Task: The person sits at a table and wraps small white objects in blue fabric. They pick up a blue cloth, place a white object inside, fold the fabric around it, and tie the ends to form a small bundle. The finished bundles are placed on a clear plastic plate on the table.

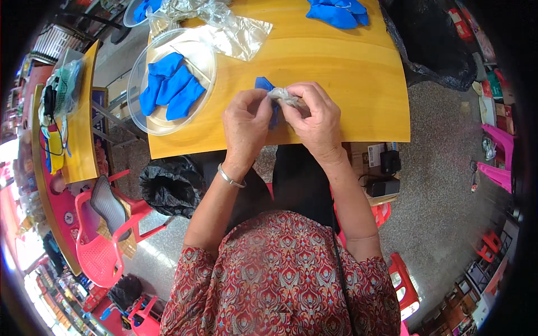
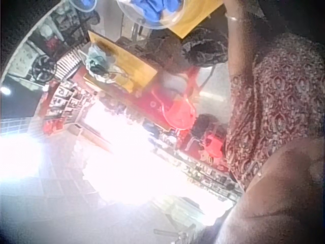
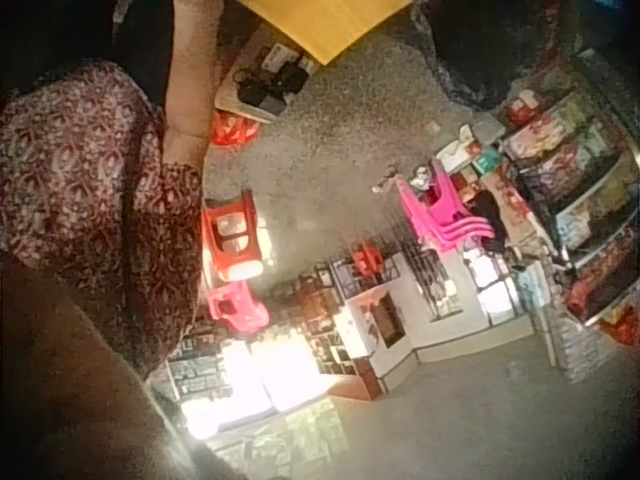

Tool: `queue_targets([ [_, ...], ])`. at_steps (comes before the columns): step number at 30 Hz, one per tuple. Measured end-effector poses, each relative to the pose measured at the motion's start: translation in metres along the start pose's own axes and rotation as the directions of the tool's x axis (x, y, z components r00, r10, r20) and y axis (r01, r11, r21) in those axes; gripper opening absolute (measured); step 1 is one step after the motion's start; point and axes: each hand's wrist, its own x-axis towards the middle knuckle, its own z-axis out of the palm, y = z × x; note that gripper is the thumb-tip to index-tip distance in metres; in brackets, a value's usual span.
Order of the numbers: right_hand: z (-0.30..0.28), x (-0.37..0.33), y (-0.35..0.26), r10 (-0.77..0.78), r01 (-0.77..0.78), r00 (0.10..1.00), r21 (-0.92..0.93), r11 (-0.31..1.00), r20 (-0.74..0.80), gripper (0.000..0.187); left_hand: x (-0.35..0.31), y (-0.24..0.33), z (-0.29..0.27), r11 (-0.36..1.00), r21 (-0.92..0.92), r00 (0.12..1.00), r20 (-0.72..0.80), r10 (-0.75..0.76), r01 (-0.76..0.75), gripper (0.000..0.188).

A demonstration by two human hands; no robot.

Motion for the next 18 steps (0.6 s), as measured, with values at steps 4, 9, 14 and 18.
queue_targets([
  [4, -0.005, 0.003, -0.004, 0.065, -0.069, 0.996, 0.057, 0.996, 0.058, 0.021, -0.004, 0.005, -0.001, 0.999, -0.029, 0.998, -0.049, -0.025, 0.024, 0.012],
  [9, -0.001, -0.002, -0.003, 0.105, -0.123, 0.984, 0.12, 0.985, 0.143, 0.019, -0.004, 0.0, 0.0, 0.994, -0.068, 0.994, -0.07, 0.084, -0.089, 0.009],
  [14, 0.009, -0.002, -0.006, 0.034, -0.028, 0.996, -0.076, 0.997, 0.081, 0.016, -0.011, 0.01, 0.004, 0.97, 0.067, 0.964, -0.113, 0.242, -0.235, 0.005],
  [18, 0.003, -0.001, -0.004, 0.121, -0.158, 0.968, 0.159, 0.975, 0.221, 0.016, -0.011, 0.009, 0.0, 0.983, -0.086, 0.981, -0.124, 0.149, -0.16, 0.006],
])
